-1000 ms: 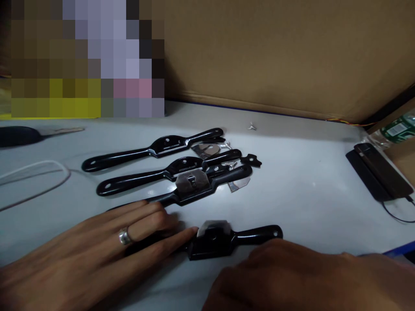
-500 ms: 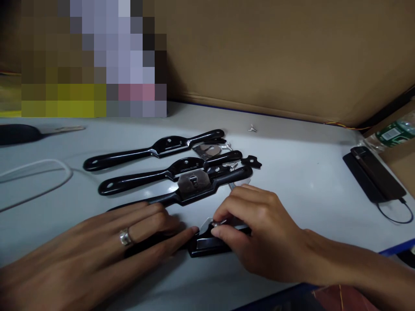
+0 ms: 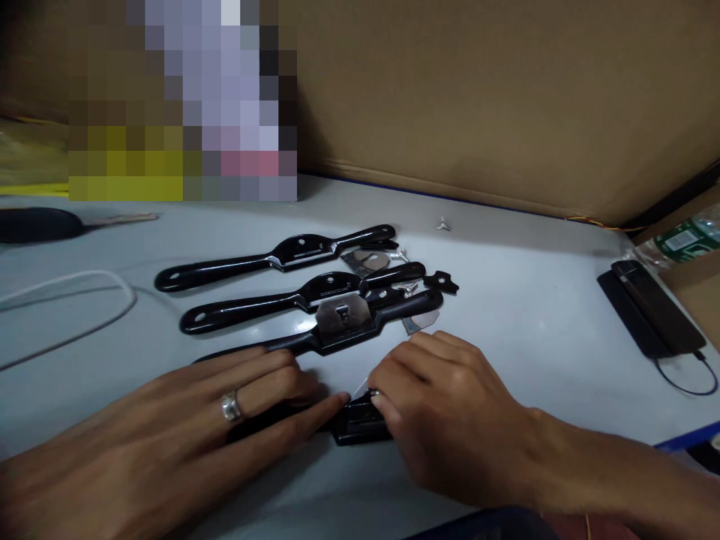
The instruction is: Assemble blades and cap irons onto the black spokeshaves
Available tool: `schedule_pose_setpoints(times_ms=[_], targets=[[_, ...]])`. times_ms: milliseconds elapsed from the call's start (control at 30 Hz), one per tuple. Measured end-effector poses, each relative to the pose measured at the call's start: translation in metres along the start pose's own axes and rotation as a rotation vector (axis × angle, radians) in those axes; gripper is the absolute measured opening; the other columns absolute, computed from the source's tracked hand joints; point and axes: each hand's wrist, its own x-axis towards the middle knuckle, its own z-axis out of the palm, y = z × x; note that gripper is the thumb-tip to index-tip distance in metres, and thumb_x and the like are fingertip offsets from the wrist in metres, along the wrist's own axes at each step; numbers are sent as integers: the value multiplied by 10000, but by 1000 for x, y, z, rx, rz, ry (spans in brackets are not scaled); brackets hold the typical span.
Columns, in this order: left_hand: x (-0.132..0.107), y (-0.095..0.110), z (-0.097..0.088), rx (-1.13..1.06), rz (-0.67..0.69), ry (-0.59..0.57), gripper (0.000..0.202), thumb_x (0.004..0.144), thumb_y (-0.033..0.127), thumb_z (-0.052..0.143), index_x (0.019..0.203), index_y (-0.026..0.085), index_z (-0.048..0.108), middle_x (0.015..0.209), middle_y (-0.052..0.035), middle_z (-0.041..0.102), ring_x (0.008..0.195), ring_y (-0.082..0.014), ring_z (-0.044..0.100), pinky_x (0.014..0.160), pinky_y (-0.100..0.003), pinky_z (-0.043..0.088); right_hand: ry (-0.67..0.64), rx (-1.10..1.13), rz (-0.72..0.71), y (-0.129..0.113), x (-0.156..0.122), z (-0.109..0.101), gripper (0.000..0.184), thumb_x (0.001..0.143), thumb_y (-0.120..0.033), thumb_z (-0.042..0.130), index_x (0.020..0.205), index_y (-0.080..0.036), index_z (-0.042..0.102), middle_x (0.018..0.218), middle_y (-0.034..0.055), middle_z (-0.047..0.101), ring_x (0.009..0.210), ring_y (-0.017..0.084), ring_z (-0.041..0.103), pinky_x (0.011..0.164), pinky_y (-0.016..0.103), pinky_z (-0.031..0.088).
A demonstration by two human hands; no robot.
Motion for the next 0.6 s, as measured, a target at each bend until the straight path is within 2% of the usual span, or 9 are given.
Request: schedule_pose_setpoints(times_ms=[200, 300, 400, 500, 600], targets=[[0, 1, 0, 30, 1, -2, 539, 1343, 53, 265, 1341, 183, 788, 1055, -23, 829, 898, -209, 764, 800, -355, 620, -48, -77, 2, -1, -8, 6, 301, 1124, 22, 654, 1053, -228, 805, 1025, 65, 900, 882, 233, 779, 845, 378, 635], [-1, 2, -1, 19, -15, 6, 525, 1352, 65, 275, 1336, 187, 785, 1048, -20, 822, 904, -209, 765, 797, -354, 615, 19, -76, -48, 0, -10, 11, 296, 1159, -6, 639, 1038, -224, 799, 1016, 64, 884, 880, 229, 747, 845, 372, 627], [-1, 1, -2, 3, -23, 4, 526, 1378, 99, 252, 1350, 190, 770, 1044, -16, 823, 891, -204, 772, 785, -356, 612, 95, -76, -60, -2, -9, 11, 305, 1149, -2, 616, 1015, -198, 808, 1019, 64, 862, 869, 211, 679, 773, 357, 579], [-3, 1, 0, 11, -17, -11, 501, 1365, 82, 286, 1371, 188, 775, 1062, -21, 830, 912, -208, 779, 811, -352, 629, 91, -62, -50, -5, -8, 7, 314, 1108, 23, 614, 989, -197, 805, 987, 44, 809, 845, 193, 611, 704, 344, 503], [-7, 3, 5, 28, -20, 2, 472, 1323, 42, 343, 1377, 181, 791, 1070, -32, 819, 925, -226, 757, 811, -365, 620, 97, -42, -54, -5, -9, 6, 327, 1106, 24, 612, 956, -201, 795, 947, 36, 777, 833, 194, 581, 700, 359, 481]])
